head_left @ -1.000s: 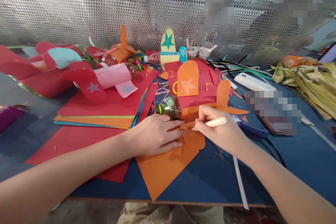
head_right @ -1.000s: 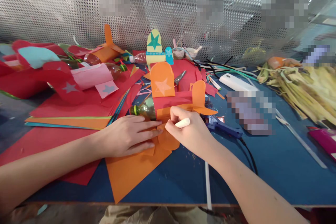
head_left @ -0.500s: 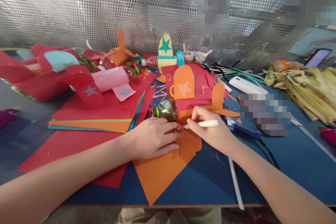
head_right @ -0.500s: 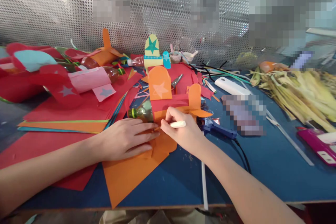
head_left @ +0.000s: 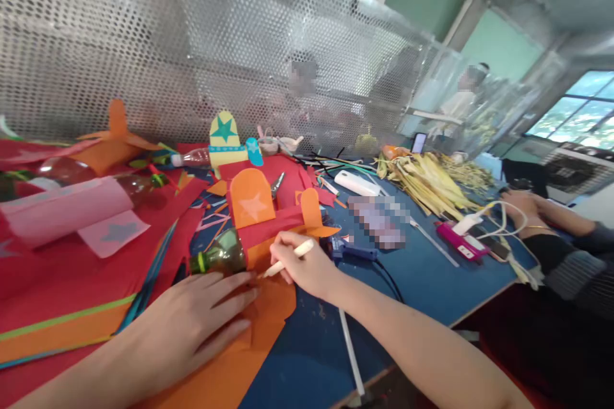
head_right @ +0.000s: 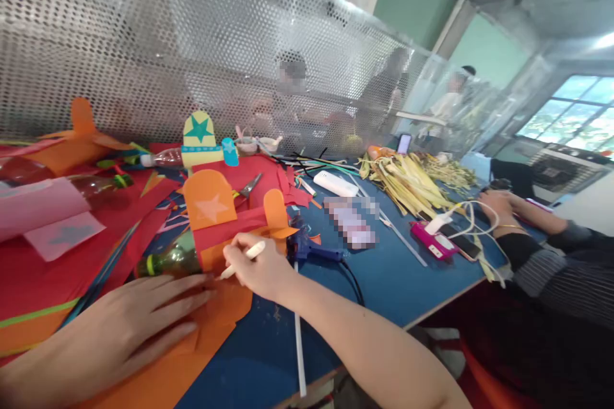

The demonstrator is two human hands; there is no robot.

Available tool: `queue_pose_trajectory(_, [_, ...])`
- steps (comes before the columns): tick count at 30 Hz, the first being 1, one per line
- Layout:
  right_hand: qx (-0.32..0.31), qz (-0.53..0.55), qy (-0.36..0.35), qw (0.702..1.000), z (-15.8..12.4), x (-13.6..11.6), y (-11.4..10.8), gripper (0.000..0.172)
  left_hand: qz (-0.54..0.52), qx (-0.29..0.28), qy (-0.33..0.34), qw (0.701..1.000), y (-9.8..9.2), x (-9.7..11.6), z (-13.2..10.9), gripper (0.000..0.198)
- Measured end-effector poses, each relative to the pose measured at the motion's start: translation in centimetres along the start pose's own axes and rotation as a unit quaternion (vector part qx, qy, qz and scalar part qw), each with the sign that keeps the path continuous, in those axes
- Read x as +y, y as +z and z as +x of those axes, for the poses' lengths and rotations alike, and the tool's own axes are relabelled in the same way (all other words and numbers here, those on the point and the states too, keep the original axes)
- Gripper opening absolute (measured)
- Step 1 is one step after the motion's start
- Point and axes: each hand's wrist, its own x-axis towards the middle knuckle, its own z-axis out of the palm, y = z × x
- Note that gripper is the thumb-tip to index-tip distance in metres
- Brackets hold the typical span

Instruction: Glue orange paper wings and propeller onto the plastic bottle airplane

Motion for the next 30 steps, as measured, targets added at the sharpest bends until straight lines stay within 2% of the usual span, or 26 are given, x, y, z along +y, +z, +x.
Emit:
queue_pose_trajectory(4, [0.014, -0.028, 0.020, 0.999, 0.1, -0.1, 0.0, 0.019, 0.030, -0.006, 0.024, 0.999, -0.7, -0.4, 0.3, 0.025])
queue_pose_trajectory(8, [0.015, 0.001, 0.018, 1.000, 0.4, 0.2, -0.1, 0.023, 0.049, -0.014, 0.039, 0.998, -0.7, -0.5, 0.2, 0.023])
queue_pose_trajectory(12, [0.016, 0.018, 0.003, 1.000, 0.7, 0.8, -0.3, 0.020, 0.031, 0.003, 0.025, 0.999, -0.9, -0.2, 0.3, 0.026])
queue_pose_trajectory(17, [0.012, -0.024, 0.013, 1.000, 0.4, 0.3, -0.3, 0.017, 0.013, 0.022, 0.011, 1.000, -1.4, 0.4, 0.9, 0.028])
queue_pose_trajectory(21, [0.021, -0.078, -0.027, 0.996, -0.1, -0.7, -0.3, 0.019, 0.015, 0.037, -0.013, 0.999, -0.4, 0.5, 0.3, 0.031])
queue_pose_trajectory(26, [0.007, -0.071, -0.038, 0.997, -0.3, -1.3, -0.5, 0.029, -0.006, 0.046, -0.036, 0.998, 1.1, 0.3, -0.6, 0.034])
queue_pose_trajectory(30, [0.053, -0.120, -0.054, 0.990, -0.5, -1.0, -0.7, 0.016, -0.013, 0.028, -0.027, 0.999, 0.3, 0.6, -0.1, 0.035])
